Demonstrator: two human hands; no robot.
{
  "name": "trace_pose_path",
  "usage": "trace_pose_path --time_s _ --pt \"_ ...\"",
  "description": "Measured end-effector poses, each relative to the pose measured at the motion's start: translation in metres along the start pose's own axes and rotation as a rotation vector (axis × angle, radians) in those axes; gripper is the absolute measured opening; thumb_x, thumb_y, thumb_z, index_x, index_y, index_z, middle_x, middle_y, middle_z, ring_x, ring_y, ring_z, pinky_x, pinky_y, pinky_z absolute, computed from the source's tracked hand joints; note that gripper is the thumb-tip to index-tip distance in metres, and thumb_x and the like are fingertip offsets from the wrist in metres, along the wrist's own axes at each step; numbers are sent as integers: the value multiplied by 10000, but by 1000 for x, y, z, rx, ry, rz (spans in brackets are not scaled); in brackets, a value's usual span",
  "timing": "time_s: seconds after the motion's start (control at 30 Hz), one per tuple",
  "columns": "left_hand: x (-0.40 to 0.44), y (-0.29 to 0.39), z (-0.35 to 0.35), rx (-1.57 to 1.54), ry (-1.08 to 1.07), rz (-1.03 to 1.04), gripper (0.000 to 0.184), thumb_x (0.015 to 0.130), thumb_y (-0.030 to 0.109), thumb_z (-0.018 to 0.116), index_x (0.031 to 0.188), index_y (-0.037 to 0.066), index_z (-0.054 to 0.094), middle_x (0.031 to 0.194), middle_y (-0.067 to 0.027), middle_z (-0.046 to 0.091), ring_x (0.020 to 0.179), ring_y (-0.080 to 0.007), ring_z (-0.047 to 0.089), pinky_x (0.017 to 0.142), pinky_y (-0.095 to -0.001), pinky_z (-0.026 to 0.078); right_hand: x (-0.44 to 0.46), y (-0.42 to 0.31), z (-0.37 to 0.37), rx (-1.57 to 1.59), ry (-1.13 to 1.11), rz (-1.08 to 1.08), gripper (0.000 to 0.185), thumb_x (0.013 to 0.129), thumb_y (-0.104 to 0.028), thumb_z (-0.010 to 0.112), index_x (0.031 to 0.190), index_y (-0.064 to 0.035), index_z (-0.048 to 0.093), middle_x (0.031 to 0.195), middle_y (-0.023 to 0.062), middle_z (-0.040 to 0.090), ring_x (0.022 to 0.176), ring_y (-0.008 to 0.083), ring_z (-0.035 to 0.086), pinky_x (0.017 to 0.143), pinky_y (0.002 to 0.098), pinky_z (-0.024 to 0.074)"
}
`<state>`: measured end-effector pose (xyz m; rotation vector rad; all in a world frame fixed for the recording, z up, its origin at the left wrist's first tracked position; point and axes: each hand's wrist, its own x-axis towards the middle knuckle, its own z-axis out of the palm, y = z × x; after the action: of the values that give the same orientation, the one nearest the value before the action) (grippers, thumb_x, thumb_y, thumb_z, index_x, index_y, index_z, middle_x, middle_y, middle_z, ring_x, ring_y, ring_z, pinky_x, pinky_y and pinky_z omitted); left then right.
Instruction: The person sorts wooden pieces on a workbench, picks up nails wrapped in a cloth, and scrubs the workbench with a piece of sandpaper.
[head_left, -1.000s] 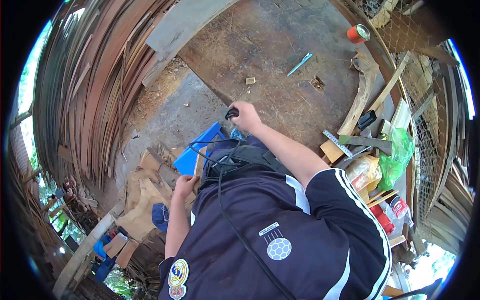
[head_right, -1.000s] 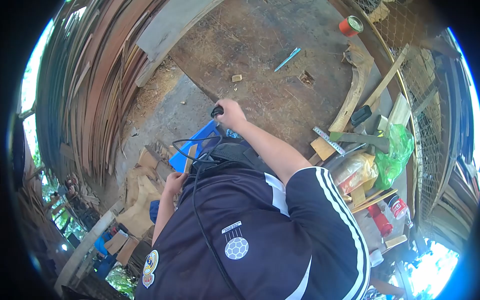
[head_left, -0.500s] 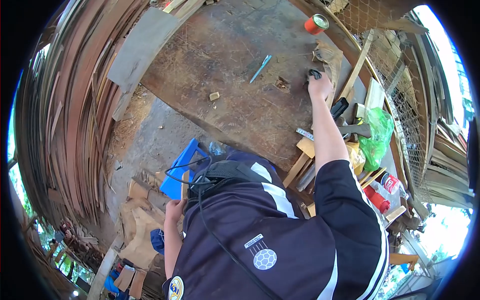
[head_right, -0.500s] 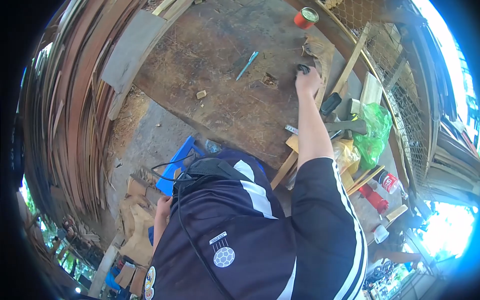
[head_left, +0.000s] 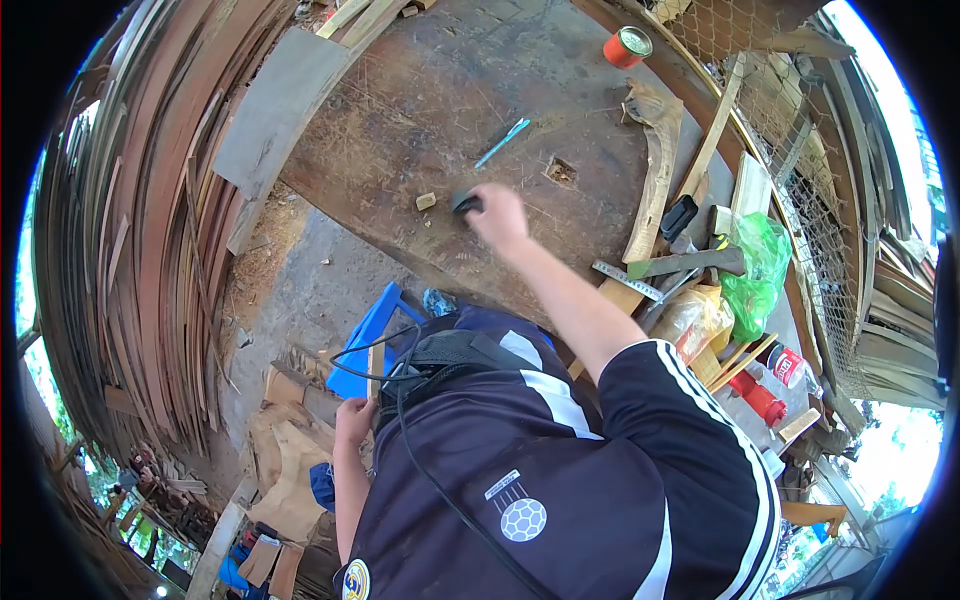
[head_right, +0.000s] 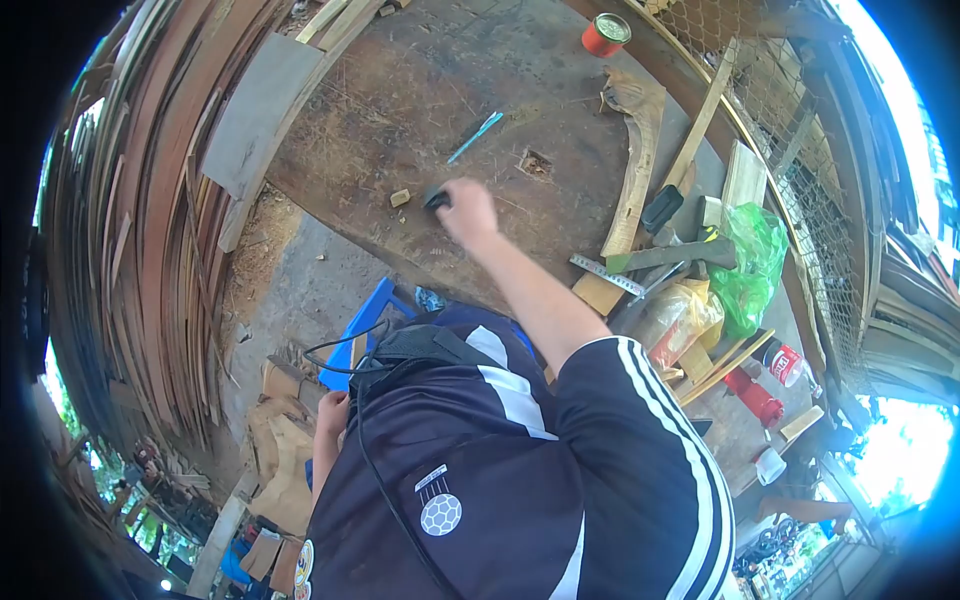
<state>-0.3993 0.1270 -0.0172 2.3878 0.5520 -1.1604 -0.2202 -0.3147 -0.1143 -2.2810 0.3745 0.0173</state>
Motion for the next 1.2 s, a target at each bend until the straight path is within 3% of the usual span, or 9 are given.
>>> trace_pose_path --time_s 0.13,0.23,0.43,0.5,0.67,0.77,0.87,0.97,1.2 --pt "12 -37 13 37 25 83 374 864 327 727 939 -39 743 756 -178 690 712 -267 683 681 -375 521 -29 -29 37 126 -694 -278 270 713 -138 693 970 -71 739 905 191 712 906 366 685 822 429 549" --pt "7 -44 12 32 77 100 401 861 357 727 926 -39 741 764 -197 684 739 -293 682 713 -391 519 -29 -27 29 92 -475 -296 273 723 -130 688 989 -85 735 940 179 717 913 361 689 832 428 551" --pt "-6 -45 14 -2 18 -15 464 875 434 704 895 -28 747 715 -186 669 701 -291 670 698 -406 514 16 21 -78 -128 -230 102 281 745 -137 684 1017 -75 712 992 173 724 953 356 692 860 423 548" --pt "-7 -49 20 -26 -3 -21 473 881 450 695 887 -20 749 694 -181 663 686 -288 668 691 -409 514 29 50 -98 -193 -332 80 302 744 -130 688 1040 -73 709 990 185 724 958 368 690 861 422 548" --pt "-6 -57 26 8 -16 -16 477 891 458 677 868 -14 746 686 -184 665 672 -287 666 689 -405 517 67 68 -132 30 -308 93 278 813 -221 747 1044 -67 747 940 140 751 859 230 725 789 332 563" --pt "-6 -54 22 48 -17 4 466 887 446 677 863 -15 742 690 -188 669 685 -298 672 699 -402 519 92 69 -133 -37 -104 157 232 845 -187 714 1044 -74 751 1006 121 738 953 262 708 859 355 555" --pt "-12 -38 16 59 -1 6 464 881 441 675 872 -18 741 730 -198 680 723 -306 684 714 -398 519 108 79 -125 -338 173 -14 192 872 -152 673 1037 -95 755 1099 108 705 1090 284 652 947 383 524" --pt "-11 -35 19 34 37 19 428 871 397 677 884 -27 738 809 -209 696 793 -311 696 743 -396 521 111 90 -114 -407 109 -155 180 885 -118 637 1025 -113 749 1126 105 670 1151 305 597 992 419 492" --pt "-5 -49 32 14 65 93 349 860 288 672 942 -46 730 906 -232 705 873 -342 695 787 -400 527 105 91 -115 -502 35 -32 126 857 -165 652 915 -86 730 1015 124 670 1070 310 624 924 439 519"
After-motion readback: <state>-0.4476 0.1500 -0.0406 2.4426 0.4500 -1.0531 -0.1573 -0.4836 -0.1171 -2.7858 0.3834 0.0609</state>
